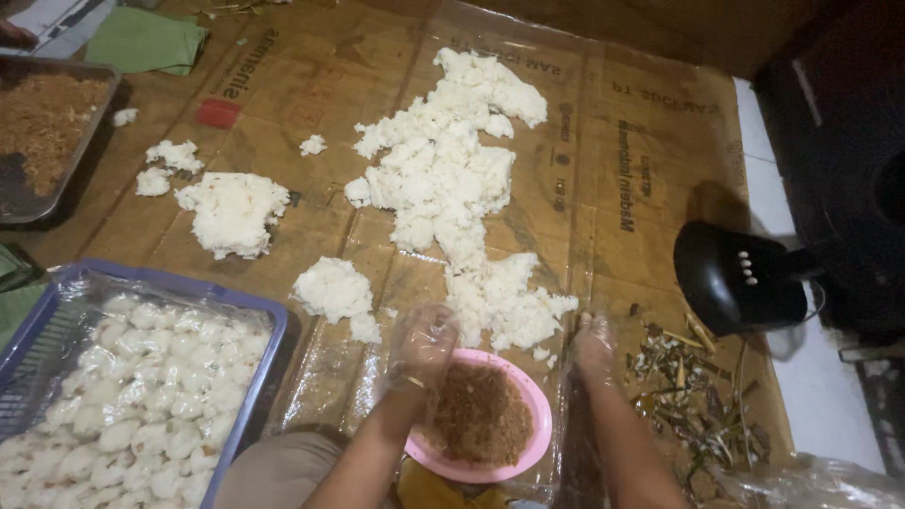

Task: The person sits on the floor and shapes portions of rice by hand, pressing a brown filling from a pink bowl into the rice, forming balls and placing them into plastic trays. A second person nearby handles rice and green wrappers on the cardboard-covered floor.

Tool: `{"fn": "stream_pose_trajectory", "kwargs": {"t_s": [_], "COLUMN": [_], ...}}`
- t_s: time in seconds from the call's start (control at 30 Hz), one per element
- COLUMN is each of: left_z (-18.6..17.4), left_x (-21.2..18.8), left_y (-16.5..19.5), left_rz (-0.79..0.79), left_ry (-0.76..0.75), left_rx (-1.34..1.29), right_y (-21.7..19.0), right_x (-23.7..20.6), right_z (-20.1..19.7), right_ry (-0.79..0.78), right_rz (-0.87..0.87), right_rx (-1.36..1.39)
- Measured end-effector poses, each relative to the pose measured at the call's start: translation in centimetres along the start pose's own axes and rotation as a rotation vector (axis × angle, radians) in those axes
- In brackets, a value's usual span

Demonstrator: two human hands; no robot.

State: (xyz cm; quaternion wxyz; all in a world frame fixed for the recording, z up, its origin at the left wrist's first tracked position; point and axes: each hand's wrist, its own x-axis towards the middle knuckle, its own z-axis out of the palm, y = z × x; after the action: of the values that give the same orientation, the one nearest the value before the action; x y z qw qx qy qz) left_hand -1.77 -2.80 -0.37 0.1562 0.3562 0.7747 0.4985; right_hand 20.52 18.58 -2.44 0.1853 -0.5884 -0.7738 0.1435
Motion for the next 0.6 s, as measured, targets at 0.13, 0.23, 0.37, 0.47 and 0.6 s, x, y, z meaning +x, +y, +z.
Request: {"fn": "stream_pose_trajectory", "kwargs": {"t_s": [0.13,0.23,0.37,0.47,0.6], "left_z": [1.3,1.9,1.4,0.8,0.9], "left_x": [0.6,0.5,0.2,0.4,0.6], "left_y": [-1.0,-1.1,-1.2,-1.2,-1.0], "left_rz": [0.042,0.013,0.032,0.015,-0.06], "left_ry": [0.016,-0.002,0.019,-0.01,-0.044], "left_rx": [0.031,-0.012,-0.057,-0.031,-0.016], "right_y": [-1.1,-2.4,-3.6,-3.3,-2.0], "right_x": [0.9,1.8,2.1,1.5,-2.3], "right_z": [-0.4,0.1,1.2,1.0,-0.8], "right_ry": [-0.097,-0.302,-0.303,-0.385,-0.316], "right_rz": [-0.113,-0.241,-0.402,-0.436,-0.12], "right_rx": [0.0,-0.219,-0.349,-0.409,0.032]}}
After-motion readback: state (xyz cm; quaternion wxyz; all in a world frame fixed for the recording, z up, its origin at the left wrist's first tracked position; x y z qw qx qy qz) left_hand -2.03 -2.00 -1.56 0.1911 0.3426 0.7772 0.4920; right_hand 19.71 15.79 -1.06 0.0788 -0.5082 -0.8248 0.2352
